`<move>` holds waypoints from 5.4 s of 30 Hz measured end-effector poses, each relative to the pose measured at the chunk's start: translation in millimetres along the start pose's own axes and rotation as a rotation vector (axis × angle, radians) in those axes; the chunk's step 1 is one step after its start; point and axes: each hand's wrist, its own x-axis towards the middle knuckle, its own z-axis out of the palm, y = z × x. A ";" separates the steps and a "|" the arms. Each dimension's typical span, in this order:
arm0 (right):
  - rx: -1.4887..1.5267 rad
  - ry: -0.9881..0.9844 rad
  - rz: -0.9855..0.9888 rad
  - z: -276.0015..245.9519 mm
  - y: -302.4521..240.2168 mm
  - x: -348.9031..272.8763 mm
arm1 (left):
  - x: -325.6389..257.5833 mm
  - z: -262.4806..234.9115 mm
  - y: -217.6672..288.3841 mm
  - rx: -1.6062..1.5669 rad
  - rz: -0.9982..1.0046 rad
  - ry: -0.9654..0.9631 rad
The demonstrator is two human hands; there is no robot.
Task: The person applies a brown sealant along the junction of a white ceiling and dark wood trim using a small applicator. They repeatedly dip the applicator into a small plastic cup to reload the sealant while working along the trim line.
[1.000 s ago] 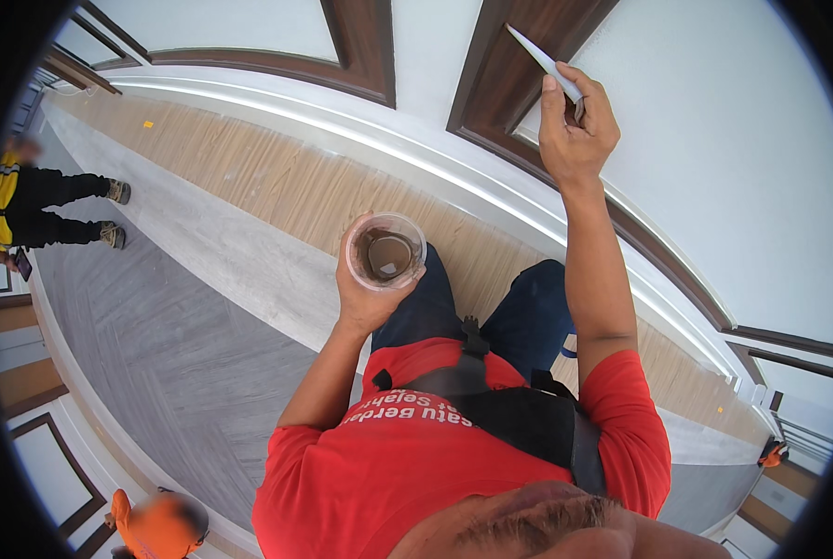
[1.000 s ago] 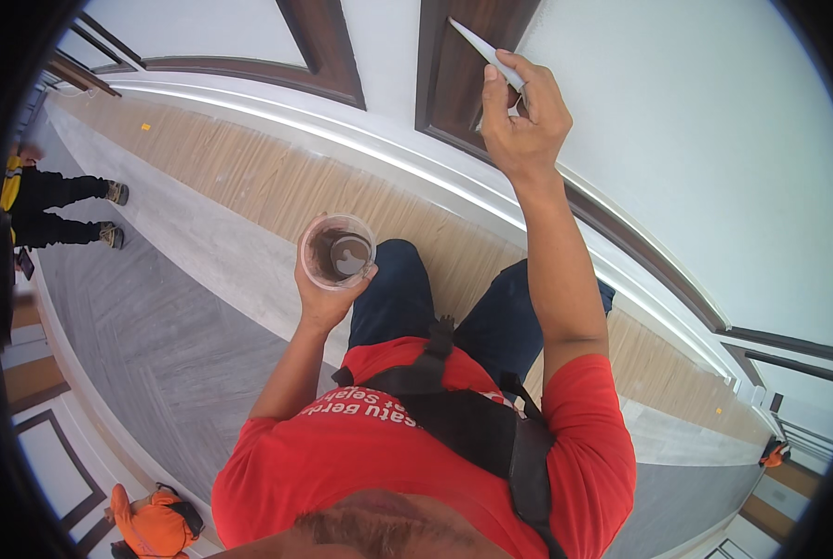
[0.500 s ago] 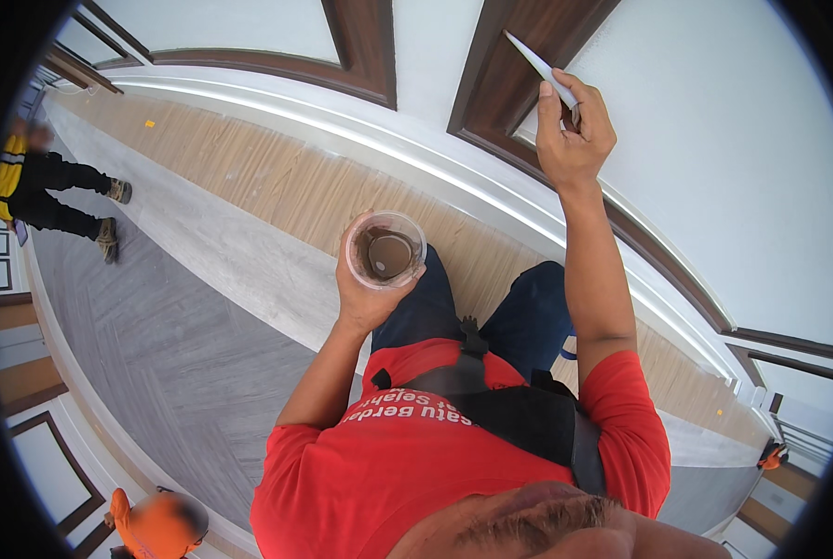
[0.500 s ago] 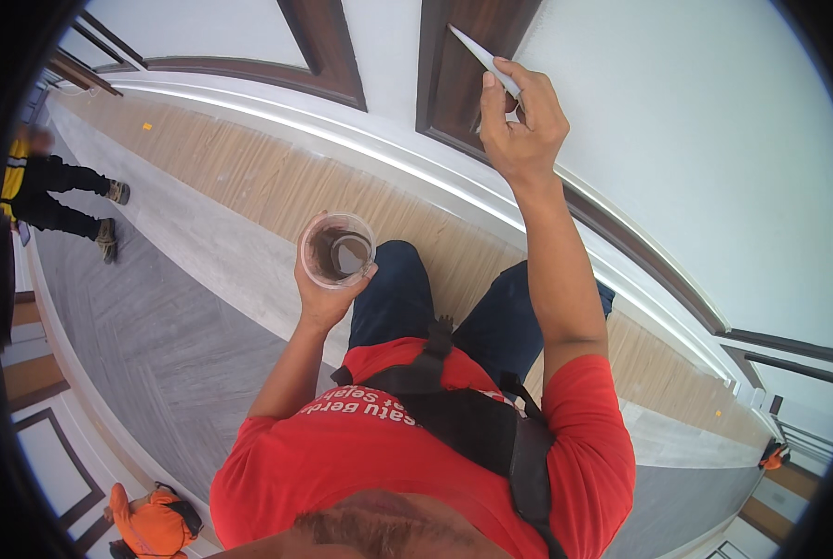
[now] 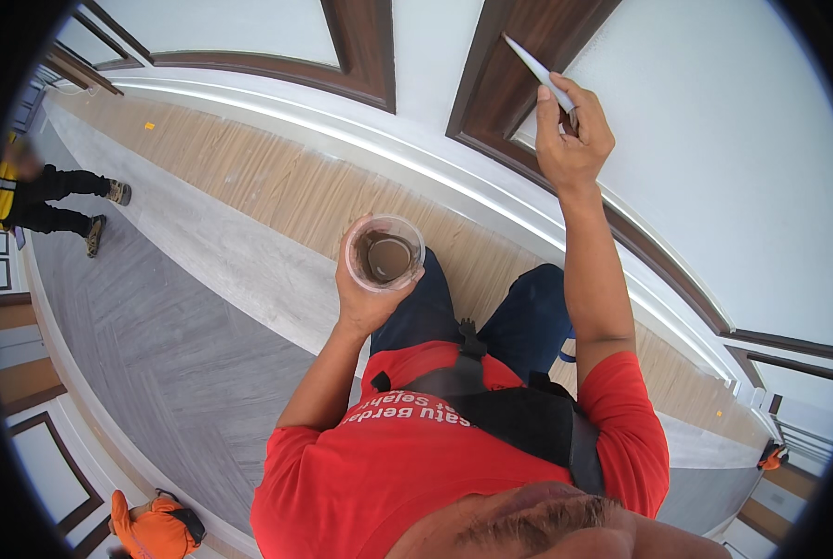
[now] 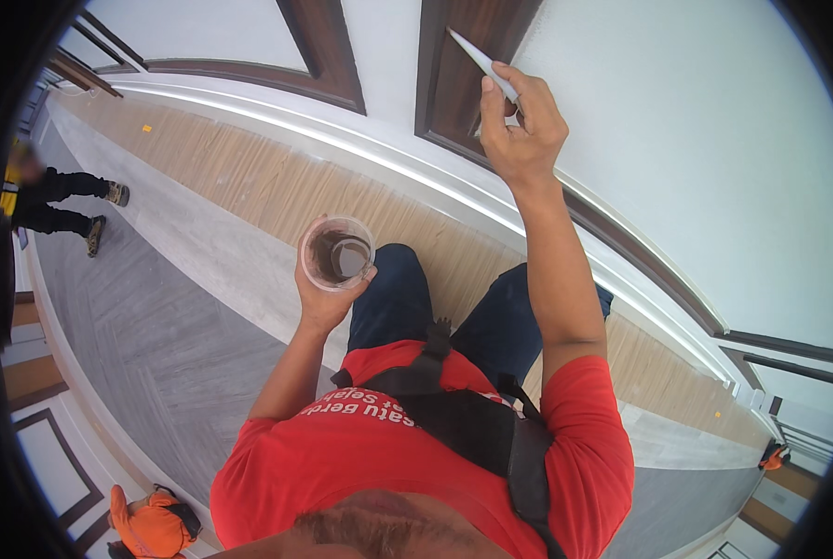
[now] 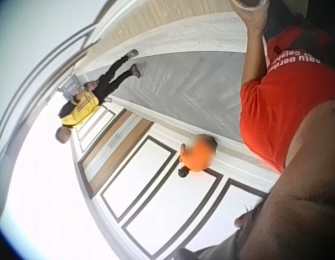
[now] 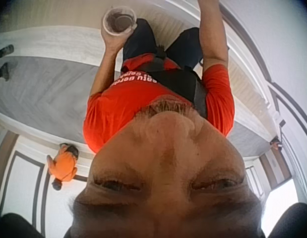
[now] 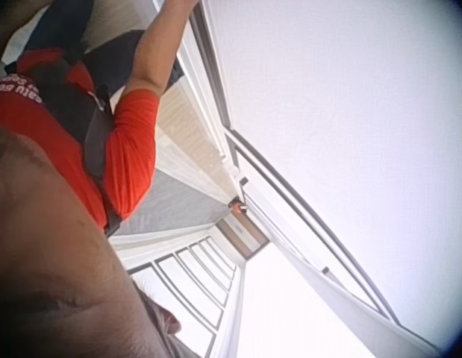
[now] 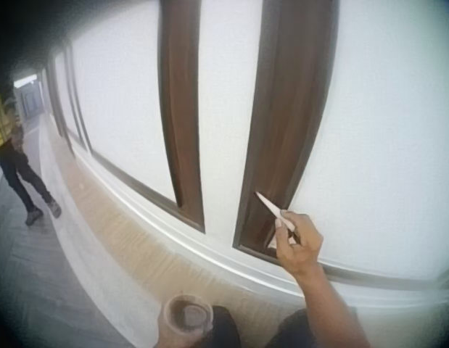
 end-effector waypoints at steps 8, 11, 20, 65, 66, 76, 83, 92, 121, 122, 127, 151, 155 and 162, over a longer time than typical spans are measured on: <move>0.001 -0.077 0.047 4.2 10.9 -28.0 | -0.8 -1.3 -1.6 0.005 -0.012 0.008; 0.016 -0.039 0.034 6.1 10.0 -27.7 | -1.1 -1.1 -1.1 -0.006 -0.023 0.008; -0.004 -0.100 0.040 12.1 25.4 -57.5 | -1.0 -1.4 -2.3 0.000 -0.012 0.009; 0.036 0.138 -0.119 -8.7 -15.9 47.3 | -0.9 3.6 6.9 -0.003 0.046 0.017; 0.029 0.135 -0.120 -8.2 -15.8 48.2 | -1.0 3.5 6.6 -0.015 0.041 0.021; 0.021 0.125 -0.130 -7.6 -13.4 44.4 | -2.4 1.7 4.4 -0.026 0.025 0.031; 0.045 0.077 -0.110 -10.1 -13.2 40.3 | -1.6 2.0 7.7 -0.002 0.031 0.031; 0.042 0.102 -0.120 -10.0 -15.8 44.6 | -3.1 2.2 8.2 0.017 0.036 0.043; 0.082 0.053 -0.130 -12.3 -2.7 20.1 | -1.8 1.9 4.4 0.043 0.021 0.025; 0.082 0.072 -0.147 -11.9 -1.9 21.6 | -1.7 2.1 4.7 0.064 0.021 0.023; 0.088 0.034 -0.108 -17.3 -3.1 14.9 | -1.5 4.9 7.3 0.052 0.054 0.005; 0.719 0.145 1.176 -101.4 -12.8 -202.1 | -8.2 55.4 16.9 0.044 0.050 -0.213; 0.723 0.180 1.167 -111.3 -9.4 -203.3 | -9.7 57.3 18.4 0.069 0.056 -0.237; 0.695 0.273 1.105 -129.1 2.8 -201.8 | -12.9 61.6 19.4 0.059 0.056 -0.241</move>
